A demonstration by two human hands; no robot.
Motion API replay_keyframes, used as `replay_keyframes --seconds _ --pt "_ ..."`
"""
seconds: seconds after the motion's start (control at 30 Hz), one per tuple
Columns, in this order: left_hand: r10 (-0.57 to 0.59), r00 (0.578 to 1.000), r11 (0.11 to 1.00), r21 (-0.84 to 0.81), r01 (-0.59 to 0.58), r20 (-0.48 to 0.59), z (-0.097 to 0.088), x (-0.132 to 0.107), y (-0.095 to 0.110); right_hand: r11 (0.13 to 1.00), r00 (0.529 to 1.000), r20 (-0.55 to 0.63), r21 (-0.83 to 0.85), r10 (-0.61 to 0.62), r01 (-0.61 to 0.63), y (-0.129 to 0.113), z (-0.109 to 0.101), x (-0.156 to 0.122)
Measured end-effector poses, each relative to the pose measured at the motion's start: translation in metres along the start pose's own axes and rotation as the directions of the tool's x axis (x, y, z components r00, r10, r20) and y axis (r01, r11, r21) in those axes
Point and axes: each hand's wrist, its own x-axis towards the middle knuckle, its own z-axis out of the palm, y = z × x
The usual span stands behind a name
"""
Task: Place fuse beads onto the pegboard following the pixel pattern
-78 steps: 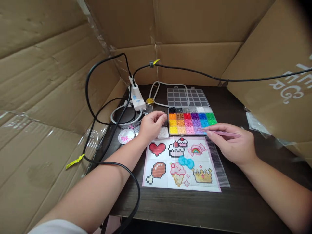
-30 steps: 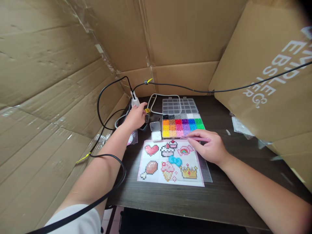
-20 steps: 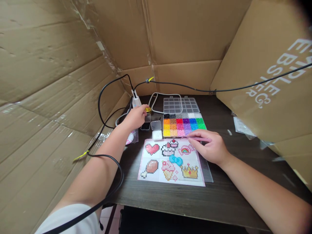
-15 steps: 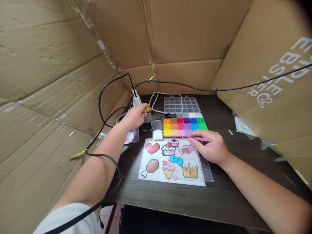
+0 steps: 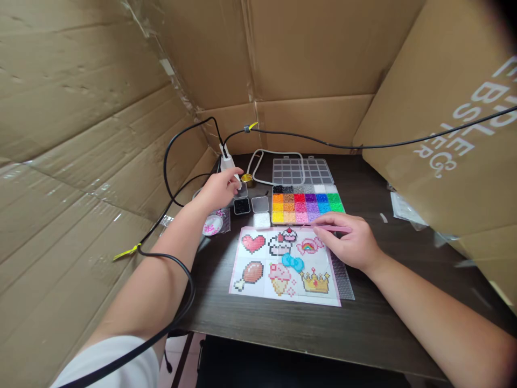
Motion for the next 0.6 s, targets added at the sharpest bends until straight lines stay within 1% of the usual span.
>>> replay_keyframes --seconds 0.1,0.17,0.27,0.37,0.47,0.6 --pt "-0.08 0.997 0.988 -0.137 0.077 -0.014 -0.001 -0.002 0.004 1.0 1.0 0.003 -0.009 -0.001 0.001 0.001 0.0 0.0" --pt "-0.144 0.989 0.96 -0.244 0.136 -0.016 0.0 -0.004 0.01 1.0 1.0 0.005 -0.009 0.008 -0.008 0.0 0.0 0.0" --pt "-0.188 0.982 0.918 -0.35 0.185 0.025 -0.002 -0.01 0.02 1.0 1.0 0.004 0.001 0.018 -0.018 -0.001 -0.001 0.0" --pt "-0.202 0.978 0.887 -0.415 0.201 0.041 -0.006 -0.018 0.031 1.0 1.0 -0.002 -0.003 0.014 -0.014 -0.003 -0.001 0.0" --pt "-0.2 0.978 0.873 -0.441 0.206 0.061 -0.01 -0.027 0.041 1.0 1.0 -0.001 -0.018 0.021 -0.021 -0.004 -0.001 0.0" --pt "-0.174 0.977 0.845 -0.491 0.211 0.12 -0.004 -0.038 0.054 0.999 1.0 0.012 -0.031 0.02 -0.02 -0.004 -0.002 -0.001"
